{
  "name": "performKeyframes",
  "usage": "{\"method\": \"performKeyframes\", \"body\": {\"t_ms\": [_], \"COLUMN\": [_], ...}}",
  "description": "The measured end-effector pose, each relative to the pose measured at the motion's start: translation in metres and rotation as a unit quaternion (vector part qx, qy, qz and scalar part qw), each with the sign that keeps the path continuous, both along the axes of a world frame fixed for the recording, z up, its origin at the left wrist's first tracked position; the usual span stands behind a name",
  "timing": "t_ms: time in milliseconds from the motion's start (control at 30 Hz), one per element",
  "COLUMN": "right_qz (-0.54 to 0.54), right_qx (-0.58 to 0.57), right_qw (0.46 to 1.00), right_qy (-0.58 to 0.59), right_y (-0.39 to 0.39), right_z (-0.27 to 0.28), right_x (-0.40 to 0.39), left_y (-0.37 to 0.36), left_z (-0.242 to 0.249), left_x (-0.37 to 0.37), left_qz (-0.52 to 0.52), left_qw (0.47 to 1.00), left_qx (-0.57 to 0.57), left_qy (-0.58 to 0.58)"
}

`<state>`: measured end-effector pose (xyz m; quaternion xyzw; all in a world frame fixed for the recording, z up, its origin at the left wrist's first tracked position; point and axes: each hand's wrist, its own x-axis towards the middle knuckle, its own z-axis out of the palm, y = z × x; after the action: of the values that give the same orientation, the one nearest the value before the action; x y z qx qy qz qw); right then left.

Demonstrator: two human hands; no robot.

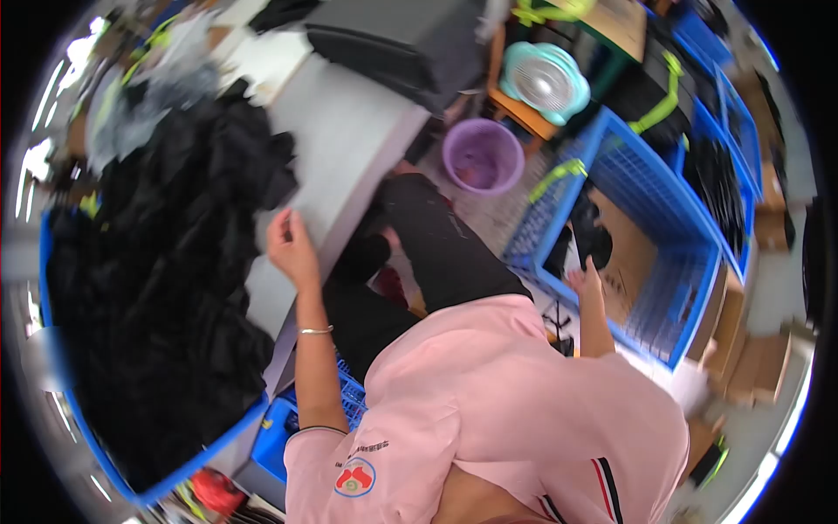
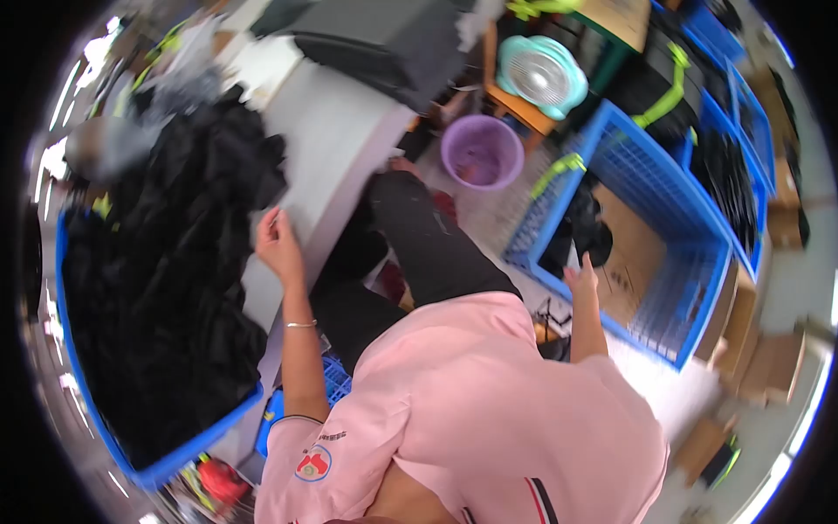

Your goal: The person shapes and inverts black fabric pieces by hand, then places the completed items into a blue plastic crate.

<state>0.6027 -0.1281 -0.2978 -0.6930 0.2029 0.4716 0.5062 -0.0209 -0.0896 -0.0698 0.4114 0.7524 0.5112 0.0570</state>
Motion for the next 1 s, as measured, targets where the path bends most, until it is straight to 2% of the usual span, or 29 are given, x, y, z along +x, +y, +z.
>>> {"method": "performKeyframes", "body": {"t_ms": [33,133,167,233,300,367,433,500,567,633,733,833,867,933,967,1000], "right_qz": [0.107,0.23,0.28,0.362,0.492,0.506,0.53,0.568,0.567,0.53,0.521,0.631,0.611,0.562,0.533,0.528], "right_qx": [-0.034,0.077,0.103,0.225,0.304,0.415,0.493,0.517,0.535,0.535,0.569,0.494,0.523,0.583,0.61,0.626], "right_qw": [0.993,0.934,0.879,0.779,0.639,0.572,0.513,0.534,0.544,0.486,0.428,0.509,0.521,0.464,0.435,0.415], "right_qy": [-0.047,-0.261,-0.372,-0.461,-0.508,-0.494,-0.461,-0.353,-0.31,-0.443,-0.47,-0.313,-0.285,-0.359,-0.394,-0.397], "right_y": [0.009,0.04,0.051,0.068,0.085,0.091,0.094,0.097,0.105,0.112,0.125,0.141,0.141,0.141,0.138,0.131], "right_z": [0.013,0.038,0.055,0.1,0.135,0.184,0.215,0.233,0.252,0.285,0.307,0.29,0.289,0.292,0.294,0.304], "right_x": [-0.016,-0.072,-0.099,-0.155,-0.201,-0.268,-0.321,-0.366,-0.406,-0.439,-0.474,-0.48,-0.48,-0.477,-0.476,-0.476], "left_y": [0.001,0.017,0.025,0.045,0.065,0.077,0.076,0.064,0.045,0.022,-0.003,-0.018,-0.024,-0.025,-0.024,-0.021], "left_z": [0.007,0.025,0.034,0.049,0.041,0.023,0.006,-0.002,-0.003,0.002,0.005,0.021,0.032,0.055,0.067,0.083], "left_x": [0.003,0.001,0.0,-0.005,-0.02,-0.028,-0.032,-0.017,0.004,0.023,0.037,0.032,0.033,0.028,0.026,0.023], "left_qz": [0.032,0.11,0.114,0.114,0.08,0.066,-0.007,-0.033,-0.051,-0.061,-0.087,-0.124,-0.14,-0.103,-0.084,-0.104], "left_qw": [0.998,0.979,0.974,0.962,0.976,0.99,0.998,0.991,0.986,0.986,0.984,0.991,0.983,0.917,0.857,0.807], "left_qx": [0.015,0.086,0.101,0.13,0.067,0.028,-0.01,-0.011,-0.002,-0.024,-0.03,-0.001,0.036,0.155,0.21,0.262], "left_qy": [0.052,0.146,0.168,0.211,0.19,0.121,0.055,0.126,0.159,0.154,0.15,0.058,-0.115,-0.354,-0.463,-0.519]}}
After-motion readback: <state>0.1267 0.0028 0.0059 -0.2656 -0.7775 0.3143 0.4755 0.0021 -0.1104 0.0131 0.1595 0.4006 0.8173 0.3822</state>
